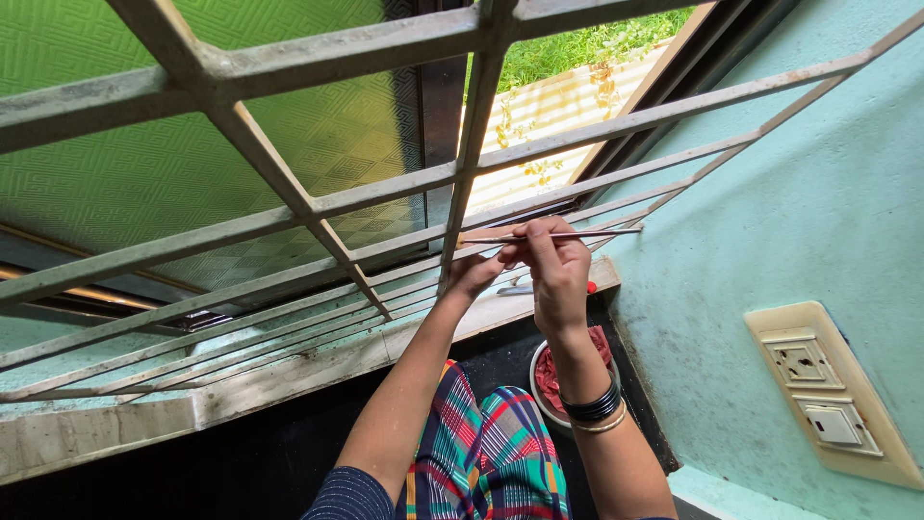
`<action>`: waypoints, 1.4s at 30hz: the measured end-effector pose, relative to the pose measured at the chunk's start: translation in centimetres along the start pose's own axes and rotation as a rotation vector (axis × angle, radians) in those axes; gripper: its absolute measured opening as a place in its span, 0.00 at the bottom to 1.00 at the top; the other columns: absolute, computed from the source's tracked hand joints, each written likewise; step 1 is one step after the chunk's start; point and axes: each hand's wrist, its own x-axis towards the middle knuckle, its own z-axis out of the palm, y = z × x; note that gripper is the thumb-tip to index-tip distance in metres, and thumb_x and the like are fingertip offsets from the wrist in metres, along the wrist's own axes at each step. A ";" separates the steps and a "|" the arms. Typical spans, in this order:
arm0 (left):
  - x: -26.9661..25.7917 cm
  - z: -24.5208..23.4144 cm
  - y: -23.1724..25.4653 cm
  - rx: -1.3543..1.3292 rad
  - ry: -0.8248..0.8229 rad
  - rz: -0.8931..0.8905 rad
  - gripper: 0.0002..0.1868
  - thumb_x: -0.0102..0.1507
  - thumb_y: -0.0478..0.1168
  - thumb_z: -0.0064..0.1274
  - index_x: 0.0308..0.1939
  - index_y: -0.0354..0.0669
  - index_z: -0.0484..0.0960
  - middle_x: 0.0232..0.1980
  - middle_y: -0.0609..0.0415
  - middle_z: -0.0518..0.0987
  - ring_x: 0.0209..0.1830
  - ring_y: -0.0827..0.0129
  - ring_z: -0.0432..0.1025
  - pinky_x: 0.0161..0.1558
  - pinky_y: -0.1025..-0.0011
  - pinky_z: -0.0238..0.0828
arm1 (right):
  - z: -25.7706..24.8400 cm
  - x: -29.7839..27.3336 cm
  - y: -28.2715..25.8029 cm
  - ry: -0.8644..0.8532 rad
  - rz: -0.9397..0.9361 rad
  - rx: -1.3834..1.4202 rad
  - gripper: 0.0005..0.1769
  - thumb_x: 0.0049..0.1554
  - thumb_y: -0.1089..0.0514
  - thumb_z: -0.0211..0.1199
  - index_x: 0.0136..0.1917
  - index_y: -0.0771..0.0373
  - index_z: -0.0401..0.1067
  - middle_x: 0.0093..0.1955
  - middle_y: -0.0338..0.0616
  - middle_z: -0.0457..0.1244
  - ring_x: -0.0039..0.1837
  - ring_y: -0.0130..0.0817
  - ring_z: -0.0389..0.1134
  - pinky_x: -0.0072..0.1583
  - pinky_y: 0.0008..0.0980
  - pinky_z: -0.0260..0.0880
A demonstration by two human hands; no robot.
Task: The person cleans a metal window grill using a red cloth and a thin metal rod. They wipe the bars and scrape along the joints, occasionally dipping the rod into a small bowl of red material. The person works methodically along the horizontal and vertical bars of the grill.
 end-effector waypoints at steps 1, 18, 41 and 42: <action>0.0 0.0 0.0 -0.015 -0.017 0.000 0.09 0.61 0.31 0.57 0.45 0.39 0.79 0.40 0.58 0.79 0.39 0.73 0.74 0.36 0.75 0.76 | 0.0 0.0 0.2 -0.005 0.000 -0.015 0.12 0.69 0.56 0.57 0.50 0.68 0.72 0.43 0.47 0.69 0.45 0.31 0.73 0.49 0.31 0.76; -2.3 -1.0 12.3 -0.150 -0.156 0.418 0.21 0.61 0.34 0.51 0.56 0.35 0.86 0.49 0.46 0.86 0.47 0.68 0.79 0.50 0.72 0.80 | 1.8 -0.6 -3.9 -0.096 -0.338 -0.818 0.07 0.65 0.62 0.59 0.48 0.67 0.75 0.40 0.47 0.71 0.43 0.32 0.76 0.47 0.26 0.74; -1.8 1.6 13.4 0.211 -0.017 0.385 0.15 0.62 0.37 0.61 0.52 0.39 0.87 0.48 0.46 0.87 0.46 0.68 0.83 0.50 0.73 0.81 | -4.5 -0.3 -4.7 0.025 -0.255 -0.801 0.08 0.65 0.62 0.60 0.48 0.70 0.76 0.40 0.46 0.71 0.44 0.30 0.76 0.46 0.26 0.76; -1.8 1.8 13.5 0.233 -0.010 0.368 0.15 0.62 0.37 0.62 0.52 0.39 0.88 0.48 0.46 0.87 0.45 0.68 0.83 0.49 0.73 0.80 | -5.1 -0.2 -4.8 0.060 -0.231 -0.793 0.08 0.65 0.62 0.60 0.48 0.69 0.76 0.40 0.46 0.71 0.44 0.29 0.76 0.46 0.26 0.76</action>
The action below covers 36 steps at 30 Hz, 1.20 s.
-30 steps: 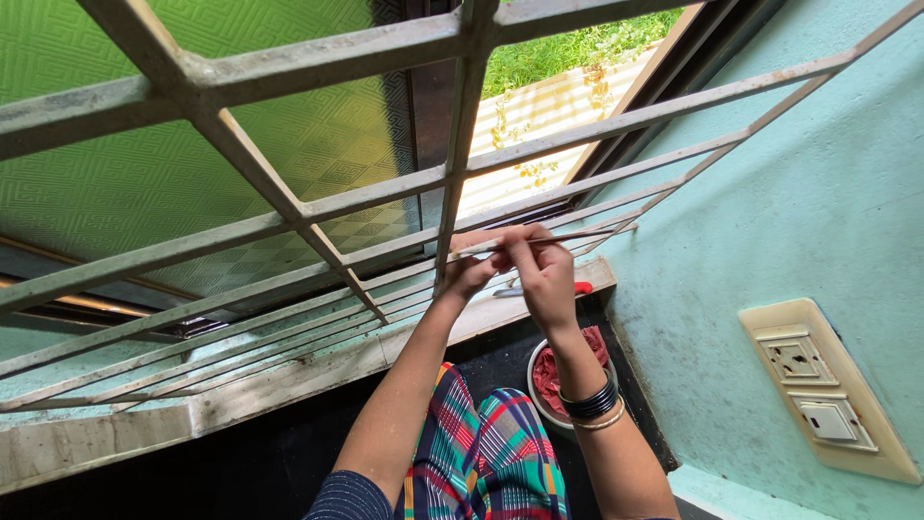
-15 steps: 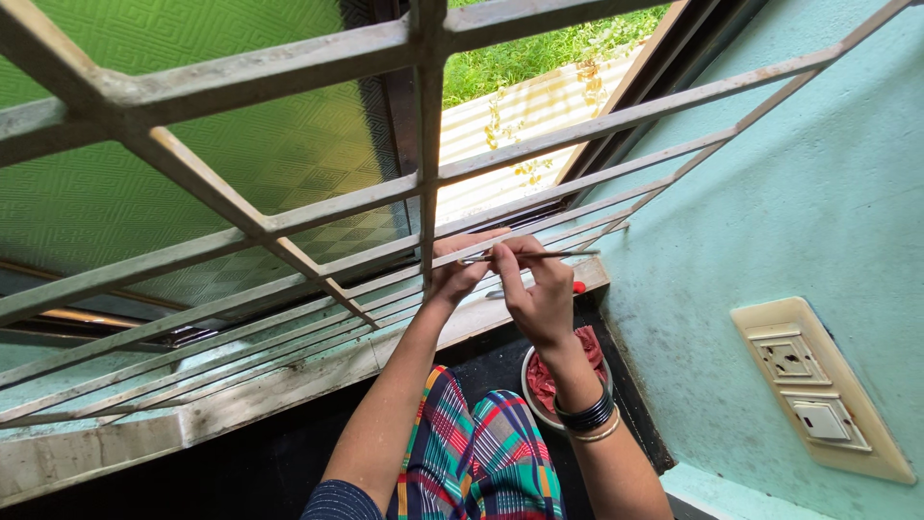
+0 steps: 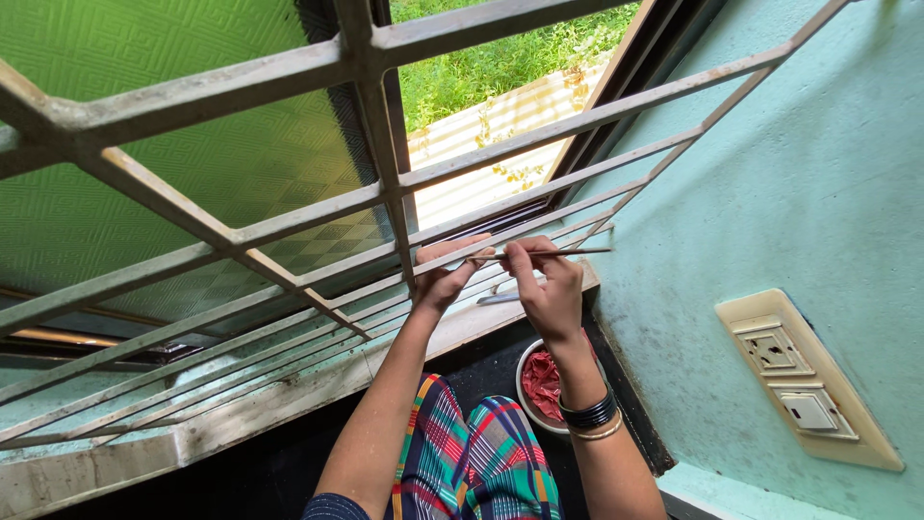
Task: The person cleans a metal window grill using a red cloth and a thin metal rod. They wipe the bars and scrape along the joints, occasionally dipping the rod into a small bowl of red material. The person works methodically along the horizontal and vertical bars of the grill.
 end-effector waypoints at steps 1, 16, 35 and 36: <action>0.0 0.2 0.2 0.006 0.007 -0.027 0.15 0.62 0.38 0.62 0.51 0.39 0.88 0.47 0.47 0.88 0.44 0.68 0.83 0.48 0.73 0.80 | -0.3 0.0 0.3 0.016 0.003 0.057 0.08 0.65 0.62 0.60 0.48 0.69 0.76 0.40 0.46 0.71 0.44 0.29 0.76 0.47 0.26 0.75; 3.3 7.5 0.7 -0.112 0.027 -0.010 0.16 0.63 0.43 0.64 0.53 0.44 0.87 0.51 0.49 0.87 0.51 0.67 0.83 0.56 0.70 0.79 | -8.8 2.0 6.1 0.347 -0.085 -0.257 0.08 0.68 0.60 0.60 0.49 0.67 0.76 0.41 0.44 0.71 0.43 0.30 0.74 0.45 0.28 0.74; 8.5 16.4 -2.8 -0.014 -0.142 -0.149 0.10 0.62 0.44 0.63 0.44 0.45 0.90 0.38 0.53 0.88 0.33 0.75 0.82 0.37 0.75 0.77 | -13.2 5.0 16.6 0.429 -0.239 -0.584 0.05 0.65 0.63 0.64 0.51 0.67 0.78 0.48 0.50 0.72 0.50 0.43 0.74 0.54 0.37 0.75; 8.7 16.1 -2.8 0.034 -0.158 -0.141 0.11 0.62 0.45 0.64 0.44 0.45 0.90 0.37 0.53 0.88 0.31 0.75 0.82 0.35 0.75 0.76 | -13.3 5.0 16.7 0.482 -0.317 -0.602 0.04 0.66 0.63 0.64 0.51 0.67 0.77 0.49 0.50 0.72 0.51 0.43 0.74 0.55 0.38 0.75</action>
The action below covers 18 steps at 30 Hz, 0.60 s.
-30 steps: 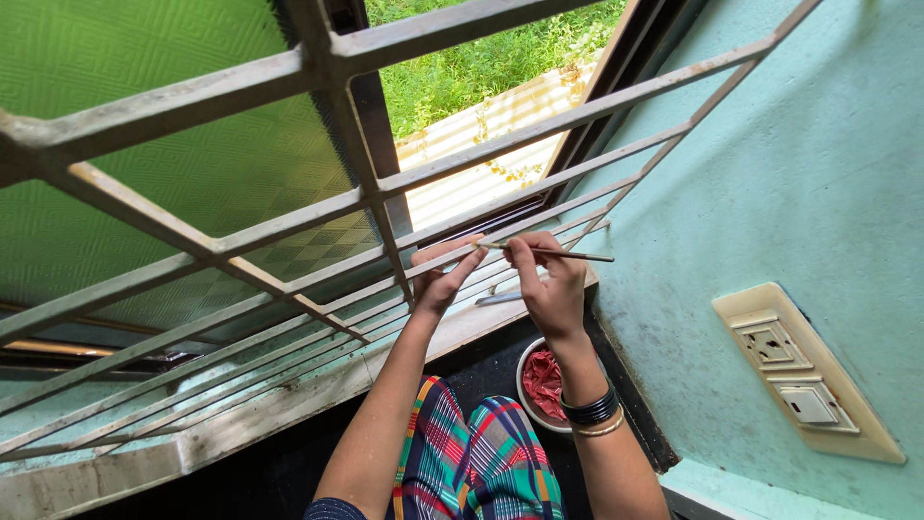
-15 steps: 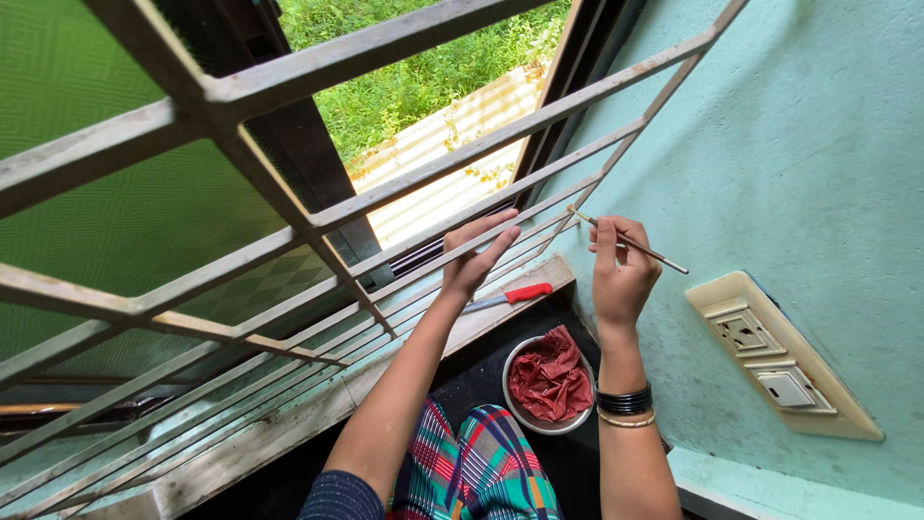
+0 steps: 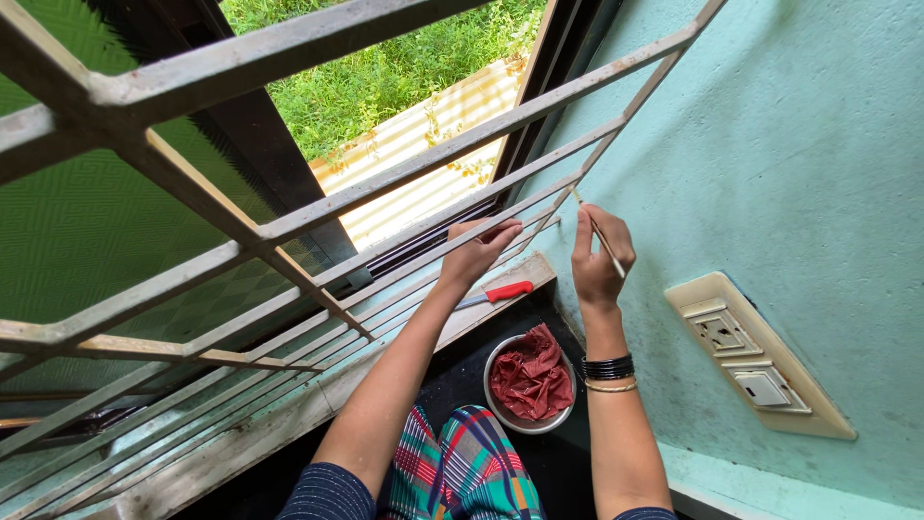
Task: The person cleans a metal window grill using a red cloth and a thin metal rod. They wipe the bars and scrape along the joints, occasionally dipping the rod into a small bowl of red material. The person works methodically along the horizontal and vertical bars of the grill.
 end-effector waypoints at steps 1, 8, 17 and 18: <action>0.2 -0.3 0.0 -0.012 -0.010 -0.037 0.11 0.62 0.45 0.64 0.43 0.45 0.91 0.35 0.52 0.88 0.30 0.73 0.80 0.34 0.75 0.75 | 0.0 0.0 0.1 -0.003 -0.026 -0.022 0.04 0.66 0.64 0.64 0.52 0.67 0.77 0.49 0.50 0.72 0.51 0.43 0.74 0.55 0.37 0.75; -0.1 -0.3 -0.3 -0.041 -0.052 0.019 0.12 0.60 0.49 0.64 0.41 0.46 0.91 0.36 0.56 0.88 0.32 0.76 0.82 0.36 0.77 0.78 | 0.3 -0.7 0.1 -0.181 0.039 -0.017 0.03 0.63 0.64 0.65 0.49 0.67 0.77 0.48 0.49 0.72 0.49 0.42 0.73 0.52 0.38 0.73; -1.3 0.4 -0.2 0.174 -0.222 -0.080 0.12 0.62 0.54 0.62 0.44 0.59 0.90 0.46 0.63 0.88 0.45 0.75 0.82 0.44 0.75 0.76 | 0.6 -1.5 1.1 -0.155 0.221 0.065 0.07 0.65 0.61 0.63 0.49 0.68 0.78 0.46 0.49 0.71 0.45 0.41 0.73 0.48 0.35 0.74; -1.2 0.5 -0.3 0.200 -0.228 -0.082 0.12 0.62 0.55 0.62 0.44 0.60 0.90 0.46 0.63 0.87 0.45 0.74 0.82 0.45 0.75 0.77 | 0.7 -1.5 1.1 -0.101 0.247 0.119 0.08 0.66 0.61 0.62 0.50 0.68 0.77 0.46 0.48 0.71 0.45 0.38 0.74 0.48 0.33 0.75</action>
